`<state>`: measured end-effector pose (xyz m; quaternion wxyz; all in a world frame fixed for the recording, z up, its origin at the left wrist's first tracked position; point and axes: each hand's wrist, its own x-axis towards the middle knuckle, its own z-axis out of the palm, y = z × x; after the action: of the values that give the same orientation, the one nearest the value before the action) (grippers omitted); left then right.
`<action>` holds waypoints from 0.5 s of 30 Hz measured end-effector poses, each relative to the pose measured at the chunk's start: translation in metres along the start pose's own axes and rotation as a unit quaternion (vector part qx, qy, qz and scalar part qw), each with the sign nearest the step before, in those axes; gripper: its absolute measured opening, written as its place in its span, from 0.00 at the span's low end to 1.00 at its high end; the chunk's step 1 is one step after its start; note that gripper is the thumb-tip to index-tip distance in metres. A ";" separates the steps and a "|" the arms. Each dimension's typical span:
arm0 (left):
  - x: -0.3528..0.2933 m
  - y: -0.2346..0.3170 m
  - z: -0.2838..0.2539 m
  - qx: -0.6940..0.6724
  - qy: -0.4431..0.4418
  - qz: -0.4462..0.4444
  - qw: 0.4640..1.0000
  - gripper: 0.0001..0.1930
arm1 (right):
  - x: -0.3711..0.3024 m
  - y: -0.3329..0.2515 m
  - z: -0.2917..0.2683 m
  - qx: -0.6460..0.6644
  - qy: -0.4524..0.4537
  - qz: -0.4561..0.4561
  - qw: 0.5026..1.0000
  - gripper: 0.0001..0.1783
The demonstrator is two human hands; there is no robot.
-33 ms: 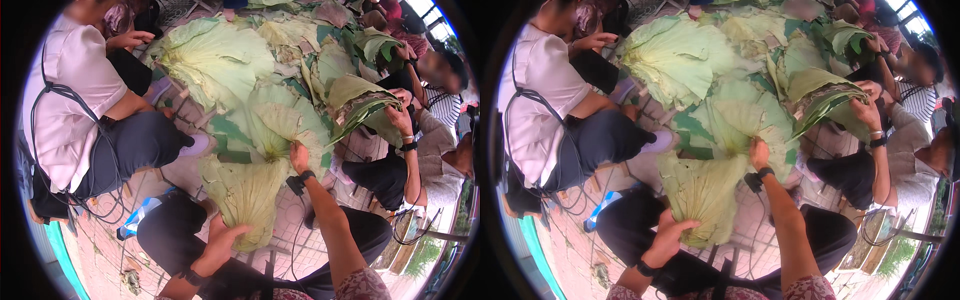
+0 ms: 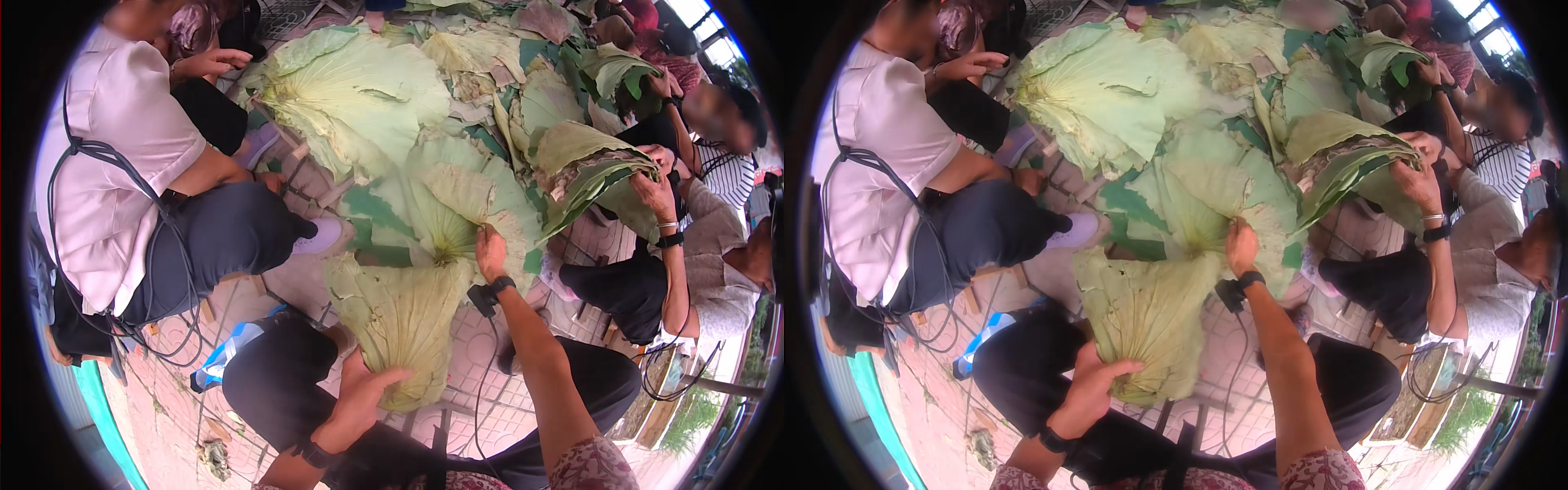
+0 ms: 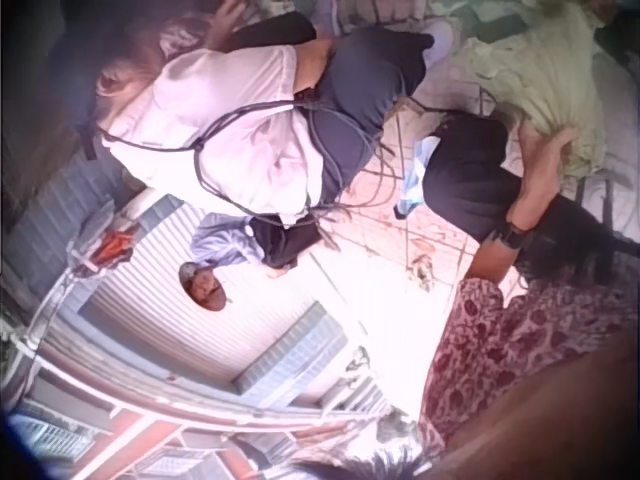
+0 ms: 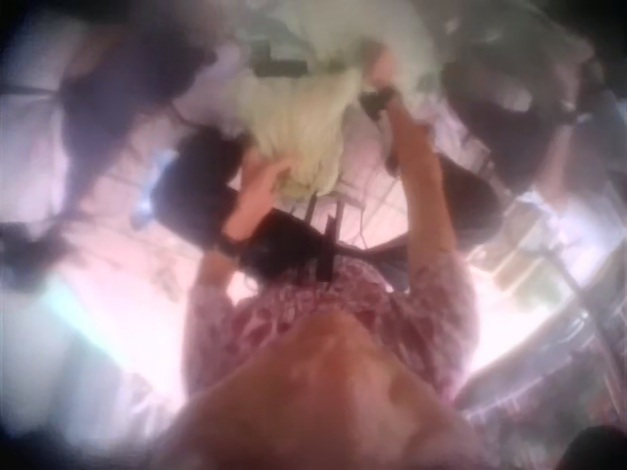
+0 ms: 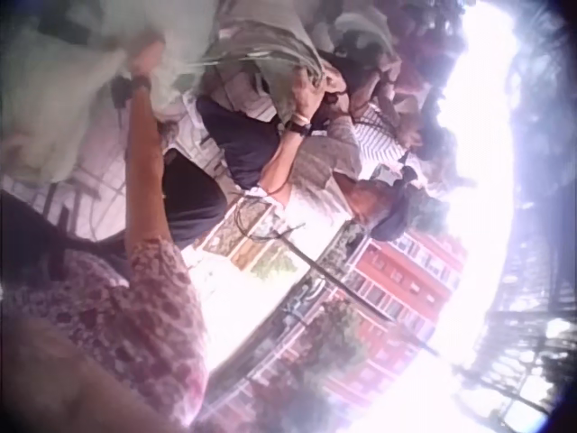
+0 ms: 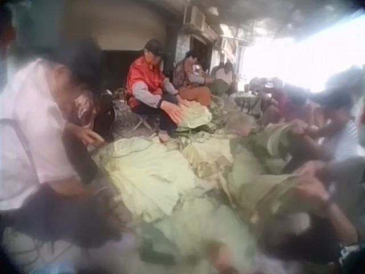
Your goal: The person sits among a group and repeatedly picks up large green leaves from a central pile, separates them by hand, and places them into a growing stack. The person handles the leaves one at a time, folding and aligning them as they build the pile.
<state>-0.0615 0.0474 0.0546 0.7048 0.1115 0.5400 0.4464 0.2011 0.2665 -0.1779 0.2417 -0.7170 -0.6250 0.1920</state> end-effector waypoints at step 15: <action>0.004 -0.006 -0.002 -0.012 -0.016 0.028 0.999 0.22 | -0.090 -0.082 -0.105 0.110 -0.059 -0.038 0.991 0.22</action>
<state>-0.0601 0.0460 0.0477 0.7021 0.1247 0.5197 0.4705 0.1828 0.1746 -0.0475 0.2889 -0.6493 -0.6402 0.2918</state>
